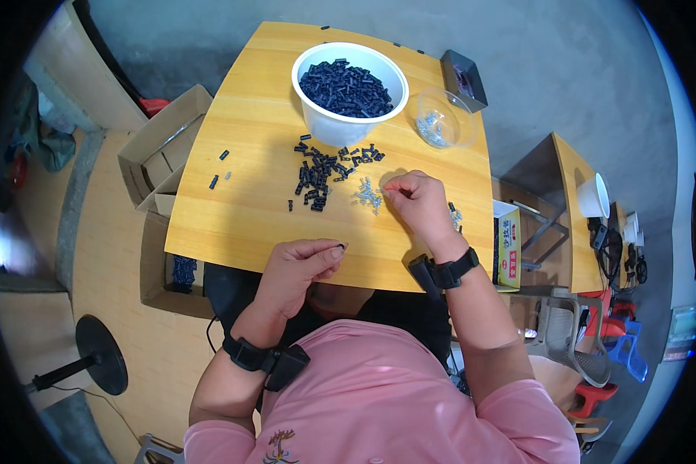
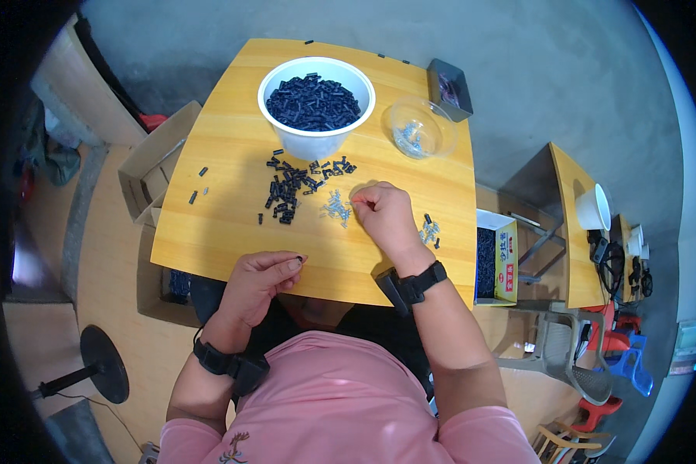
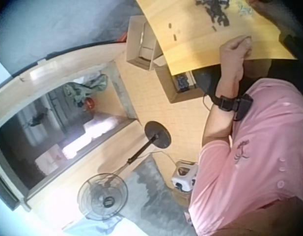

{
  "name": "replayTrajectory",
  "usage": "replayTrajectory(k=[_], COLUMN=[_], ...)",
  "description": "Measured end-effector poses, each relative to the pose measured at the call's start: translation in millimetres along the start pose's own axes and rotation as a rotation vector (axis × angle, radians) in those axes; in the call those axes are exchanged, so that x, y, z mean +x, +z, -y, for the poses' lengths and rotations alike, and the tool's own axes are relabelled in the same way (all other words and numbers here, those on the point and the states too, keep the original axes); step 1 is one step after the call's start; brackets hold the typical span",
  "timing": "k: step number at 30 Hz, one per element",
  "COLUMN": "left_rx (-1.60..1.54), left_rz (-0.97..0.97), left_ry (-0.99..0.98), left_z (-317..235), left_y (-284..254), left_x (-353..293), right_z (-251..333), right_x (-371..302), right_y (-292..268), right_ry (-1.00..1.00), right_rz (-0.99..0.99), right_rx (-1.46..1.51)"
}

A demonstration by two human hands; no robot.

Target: Assembling small black plastic components by hand at a table.

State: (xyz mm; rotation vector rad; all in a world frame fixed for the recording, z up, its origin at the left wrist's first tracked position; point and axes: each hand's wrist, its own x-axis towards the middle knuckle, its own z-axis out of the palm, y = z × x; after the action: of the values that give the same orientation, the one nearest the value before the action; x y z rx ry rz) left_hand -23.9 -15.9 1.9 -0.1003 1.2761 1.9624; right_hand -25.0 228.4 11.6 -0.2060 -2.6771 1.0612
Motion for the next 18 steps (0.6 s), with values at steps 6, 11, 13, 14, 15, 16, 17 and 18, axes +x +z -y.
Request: replayTrajectory(k=[6, 11, 13, 14, 15, 16, 17, 18], left_rx=[-0.035, -0.018, -0.019, -0.018, -0.019, -0.023, -0.027, -0.027], left_rz=[-0.001, -0.018, -0.019, -0.021, -0.020, -0.010, 0.000, 0.002], left_ry=[-0.006, 0.042, 0.047, 0.052, 0.052, 0.060, 0.067, 0.068], left_z=[2, 1, 3, 4, 4, 5, 6, 5], left_y=[-2, 4, 4, 5, 5, 5, 4, 5], left_x=[1, 4, 4, 5, 5, 5, 5, 4], right_z=[-4, -8, -3, -1, 2, 3, 0, -3], right_x=[3, 2, 2, 1, -1, -2, -2, -2], right_y=[8, 8, 5, 3, 1, -1, -2, -4], right_ry=[-0.086, -0.076, -0.035, -0.035, 0.035, 0.105, 0.105, 0.065], right_rz=[0.019, 0.022, 0.052, 0.052, 0.057, 0.063, 0.064, 0.046], right_rx=[-0.199, -0.287, -0.255, -0.256, -0.188, -0.120, -0.121, -0.169])
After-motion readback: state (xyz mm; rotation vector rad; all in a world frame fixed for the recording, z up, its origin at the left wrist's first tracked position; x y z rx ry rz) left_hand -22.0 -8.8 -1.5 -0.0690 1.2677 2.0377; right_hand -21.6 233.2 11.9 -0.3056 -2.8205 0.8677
